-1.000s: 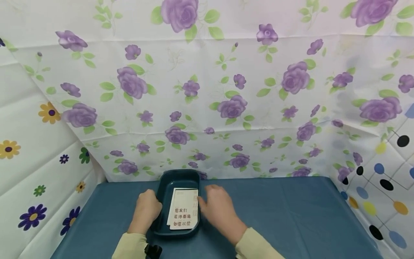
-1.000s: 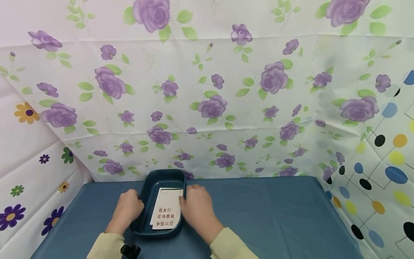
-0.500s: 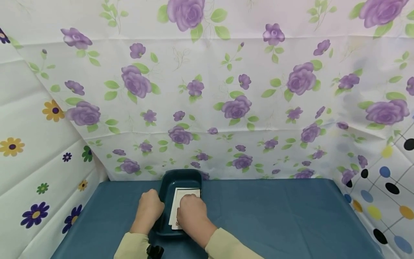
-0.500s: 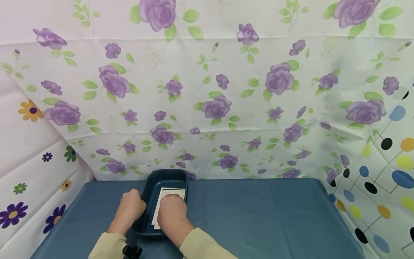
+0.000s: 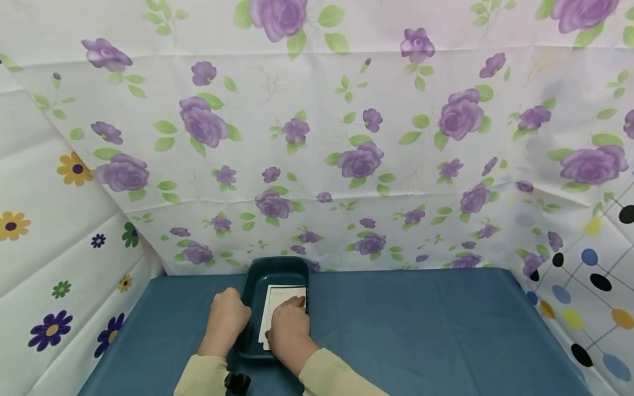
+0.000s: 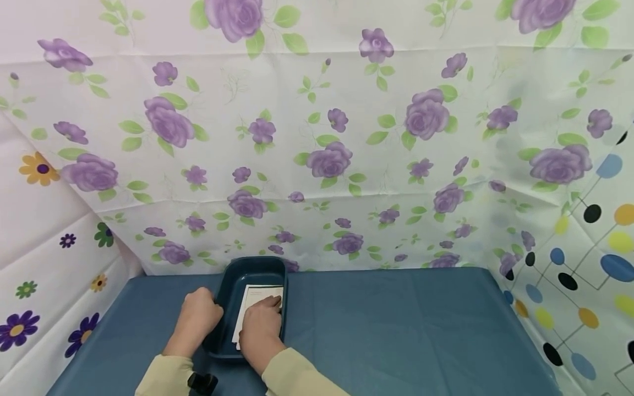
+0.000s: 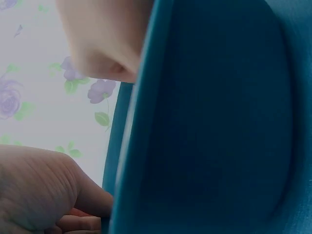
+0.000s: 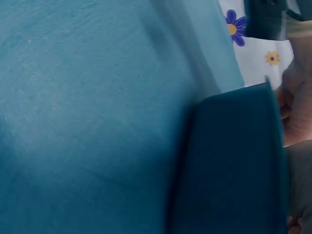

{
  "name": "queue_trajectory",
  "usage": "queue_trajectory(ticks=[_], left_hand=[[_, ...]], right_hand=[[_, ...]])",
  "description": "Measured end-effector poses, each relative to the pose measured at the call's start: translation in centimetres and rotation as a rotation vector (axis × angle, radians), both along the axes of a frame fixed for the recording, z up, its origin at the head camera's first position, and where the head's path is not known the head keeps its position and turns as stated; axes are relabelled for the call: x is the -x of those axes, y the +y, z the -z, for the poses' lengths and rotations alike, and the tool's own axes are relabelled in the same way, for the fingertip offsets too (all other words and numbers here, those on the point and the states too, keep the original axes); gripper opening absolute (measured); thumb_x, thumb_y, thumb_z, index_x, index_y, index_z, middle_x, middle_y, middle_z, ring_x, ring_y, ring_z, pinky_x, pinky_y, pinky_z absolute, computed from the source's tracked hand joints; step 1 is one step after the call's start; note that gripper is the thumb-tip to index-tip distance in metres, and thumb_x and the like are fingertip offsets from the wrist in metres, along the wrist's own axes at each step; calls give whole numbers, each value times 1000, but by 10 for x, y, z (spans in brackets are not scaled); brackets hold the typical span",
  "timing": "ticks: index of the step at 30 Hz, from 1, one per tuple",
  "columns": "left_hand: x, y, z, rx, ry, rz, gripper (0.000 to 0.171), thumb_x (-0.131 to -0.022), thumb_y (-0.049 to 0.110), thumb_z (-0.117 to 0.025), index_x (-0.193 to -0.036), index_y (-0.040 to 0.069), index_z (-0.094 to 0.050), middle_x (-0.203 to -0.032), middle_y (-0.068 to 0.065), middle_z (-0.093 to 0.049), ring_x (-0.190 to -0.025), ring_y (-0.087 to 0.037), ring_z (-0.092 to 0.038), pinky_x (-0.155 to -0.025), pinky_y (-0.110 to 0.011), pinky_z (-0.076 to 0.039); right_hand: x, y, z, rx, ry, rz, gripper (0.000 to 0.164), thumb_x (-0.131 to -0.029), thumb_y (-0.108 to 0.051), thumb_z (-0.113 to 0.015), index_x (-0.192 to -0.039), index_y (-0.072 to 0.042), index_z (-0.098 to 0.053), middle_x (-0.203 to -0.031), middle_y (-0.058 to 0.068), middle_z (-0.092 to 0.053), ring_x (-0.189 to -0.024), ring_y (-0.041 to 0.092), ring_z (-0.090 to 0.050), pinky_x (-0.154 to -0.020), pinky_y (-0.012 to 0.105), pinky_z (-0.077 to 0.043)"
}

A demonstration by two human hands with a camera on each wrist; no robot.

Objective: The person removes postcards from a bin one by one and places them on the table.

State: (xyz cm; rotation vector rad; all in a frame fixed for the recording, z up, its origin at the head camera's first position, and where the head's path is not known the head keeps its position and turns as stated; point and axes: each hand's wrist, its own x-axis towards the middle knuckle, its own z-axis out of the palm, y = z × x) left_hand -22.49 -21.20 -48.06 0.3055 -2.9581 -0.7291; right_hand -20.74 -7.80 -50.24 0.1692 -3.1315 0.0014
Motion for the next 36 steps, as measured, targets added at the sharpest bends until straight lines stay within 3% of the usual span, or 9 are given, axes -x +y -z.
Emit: queue_trajectory(ticks=[5, 11, 17, 23, 26, 31, 36], left_hand=[[-3, -1, 1, -5, 2, -6, 28, -73, 0, -53, -56, 13, -35, -54, 1, -28, -49, -16, -30, -43, -31, -27], [-3, -1, 0, 2, 26, -3, 24, -73, 1, -54, -56, 10, -40, -52, -3, -38, -49, -18, -38, -44, -32, -31], [-3, 0, 3, 3, 10, -2, 24, -73, 1, -54, -56, 10, -40, -53, -3, -37, -49, -18, -36, -44, -32, -30], [-5, 1, 4, 4, 11, 14, 27, -73, 0, -54, -54, 12, -38, -52, 0, -31, -48, -17, -34, -43, -31, -27], [-3, 1, 3, 10, 10, 14, 24, -73, 0, -54, -56, 10, -41, -52, -3, -36, -48, -18, -37, -44, -32, -30], [0, 3, 1, 31, 8, 19, 15, -75, 2, -55, -61, 7, -50, -57, -7, -47, -51, -19, -44, -46, -34, -35], [0, 4, -1, 26, -16, 14, 17, -76, 3, -56, -61, 7, -49, -56, -7, -46, -52, -19, -45, -47, -33, -35]], right_hand=[[0, -3, 8, 33, -7, 16, 92, -71, -59, -69, -125, 11, -46, -124, 28, -45, -92, 25, -57, -65, 30, -49], [4, -6, 8, -9, -31, 18, 98, -66, -65, -70, -124, 11, -47, -122, 27, -48, -98, 27, -54, -67, 30, -49], [7, -6, 11, -35, -27, 12, 96, -63, -66, -71, -120, 8, -52, -109, 18, -57, -89, 26, -53, -62, 28, -49], [6, -4, 12, 27, 13, 35, 98, -58, -63, -76, -123, 5, -50, -100, 16, -59, -86, 26, -52, -57, 29, -48], [8, -4, 13, 34, 28, 29, 98, -57, -63, -76, -124, 4, -50, -97, 15, -59, -83, 25, -52, -56, 30, -48], [12, -3, 11, -52, 39, -4, 99, -60, -67, -73, -123, 5, -50, -104, 16, -59, -89, 26, -54, -64, 29, -48], [14, -4, 7, -156, 40, -18, 100, -58, -72, -70, -119, 6, -53, -105, 14, -60, -85, 23, -56, -65, 28, -47]])
